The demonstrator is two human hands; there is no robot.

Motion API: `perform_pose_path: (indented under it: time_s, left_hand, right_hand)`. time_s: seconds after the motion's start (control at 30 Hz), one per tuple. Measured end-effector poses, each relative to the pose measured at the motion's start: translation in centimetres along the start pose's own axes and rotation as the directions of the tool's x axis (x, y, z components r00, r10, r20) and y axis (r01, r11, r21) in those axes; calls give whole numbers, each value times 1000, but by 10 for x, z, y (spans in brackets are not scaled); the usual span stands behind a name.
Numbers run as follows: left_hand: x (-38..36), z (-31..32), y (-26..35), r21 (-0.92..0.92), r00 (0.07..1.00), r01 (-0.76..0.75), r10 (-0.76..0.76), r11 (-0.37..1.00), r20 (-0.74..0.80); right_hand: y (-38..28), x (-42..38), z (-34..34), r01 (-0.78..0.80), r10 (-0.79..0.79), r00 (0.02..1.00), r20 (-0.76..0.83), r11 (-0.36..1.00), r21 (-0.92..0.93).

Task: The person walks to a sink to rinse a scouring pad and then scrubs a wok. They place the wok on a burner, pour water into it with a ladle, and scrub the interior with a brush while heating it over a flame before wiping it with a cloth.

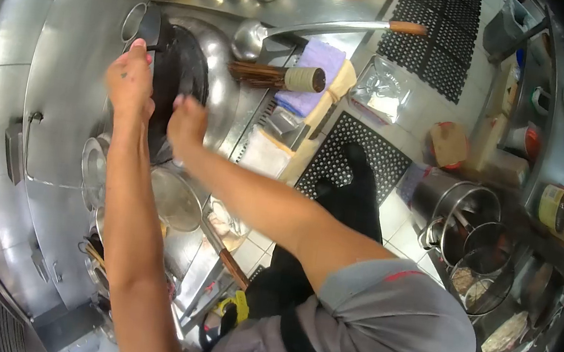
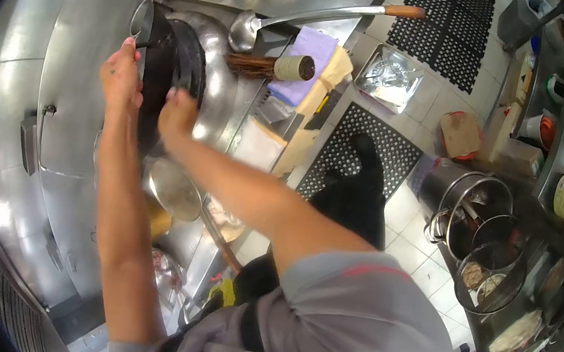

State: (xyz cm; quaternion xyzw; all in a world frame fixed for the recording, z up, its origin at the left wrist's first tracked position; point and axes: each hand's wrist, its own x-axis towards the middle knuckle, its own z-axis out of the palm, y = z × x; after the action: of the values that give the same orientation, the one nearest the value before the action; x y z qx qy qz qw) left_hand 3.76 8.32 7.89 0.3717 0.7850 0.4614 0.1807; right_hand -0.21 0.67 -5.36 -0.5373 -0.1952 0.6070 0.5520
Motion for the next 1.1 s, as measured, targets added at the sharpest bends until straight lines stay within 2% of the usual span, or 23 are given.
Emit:
perform_pose_path:
  time_s: [0.03, 0.13, 0.17, 0.23, 0.27, 0.33, 0.37, 0.4, 0.5, 0.53, 0.57, 0.6, 0.63, 0.73, 0.77, 0.8, 0.83, 0.9, 0.93, 1.03, 1.1]
  left_hand:
    - [5, 3, -6, -4, 1000, -13, 13, 1000, -1]
    - [0, -2, -25, 96, 998, -65, 62, 993, 26]
    - [0, -5, -26, 58, 996, -87, 86, 995, 19]
    - [-3, -11, -34, -31, 993, -115, 115, 993, -12]
    - [-5, -17, -27, 19, 998, -48, 47, 999, 45]
    - [1, -11, -31, 38, 998, -53, 53, 998, -21]
    - [8, -3, -31, 35, 996, -67, 69, 997, -54]
    - [14, 2, -32, 132, 994, -69, 80, 989, -77]
    - [9, 11, -35, 155, 990, -108, 120, 982, -71]
    - [7, 10, -38, 141, 992, -109, 116, 984, -42]
    - [3, 9, -44, 128, 994, -107, 110, 986, -17]
    - [2, 9, -47, 108, 994, -109, 109, 988, 6]
    - [3, 5, -49, 119, 996, -90, 91, 989, 0]
    - [9, 2, -37, 119, 999, -39, 39, 992, 1]
    - [14, 3, -40, 95, 996, -84, 86, 992, -16]
    - [16, 6, -44, 77, 991, -126, 128, 989, -29]
    - [17, 9, -47, 54, 984, -170, 172, 984, -45]
    - [10, 3, -44, 74, 992, -122, 124, 990, -19]
    - [5, 2, -43, 86, 995, -96, 96, 992, 0]
    - [15, 8, -56, 115, 975, -221, 223, 968, -2]
    - [23, 17, -51, 173, 978, -207, 209, 963, 7]
  right_hand:
    - [1, -13, -4, 103, -105, 990, -97, 994, -21]
    - [-18, 37, -9, 14, -13, 999, 30, 1000, -23]
    - [-27, 58, -3, -21, 23, 997, 78, 999, -25]
    - [-54, 113, 21, 143, -163, 972, 170, 982, 124]
    - [-45, 99, 16, 187, -195, 967, 164, 980, 64]
    - [-49, 72, -3, 316, -309, 941, 140, 948, -30]
    - [-23, 41, -12, 254, -240, 952, 191, 966, -51]
    - [8, 5, -13, 260, -278, 949, 151, 957, 129]
    - [8, -9, -1, 314, -305, 949, -83, 942, 119]
    - [-1, 29, -7, 298, -296, 952, 76, 955, -8]
    - [-23, 63, -4, 230, -223, 970, 97, 971, -72]
    - [-27, 100, 11, 290, -277, 955, 104, 945, -152]
    - [-35, 122, 14, 288, -265, 948, 174, 950, -118]
    - [-34, 84, 5, 407, -400, 909, 114, 913, -43]
    - [-31, 48, -6, 434, -434, 899, 53, 901, 7]
    - [-29, 26, -14, 544, -544, 838, 27, 839, 31]
    - [-32, 32, -15, 510, -509, 856, 86, 860, 11]
    - [-45, 66, -13, 443, -427, 879, 211, 896, -29]
    - [-45, 88, -5, 435, -415, 886, 206, 898, -65]
    - [2, 70, 1, 148, -173, 951, 256, 982, 113]
    - [49, 0, 14, 183, -176, 978, -117, 981, 57]
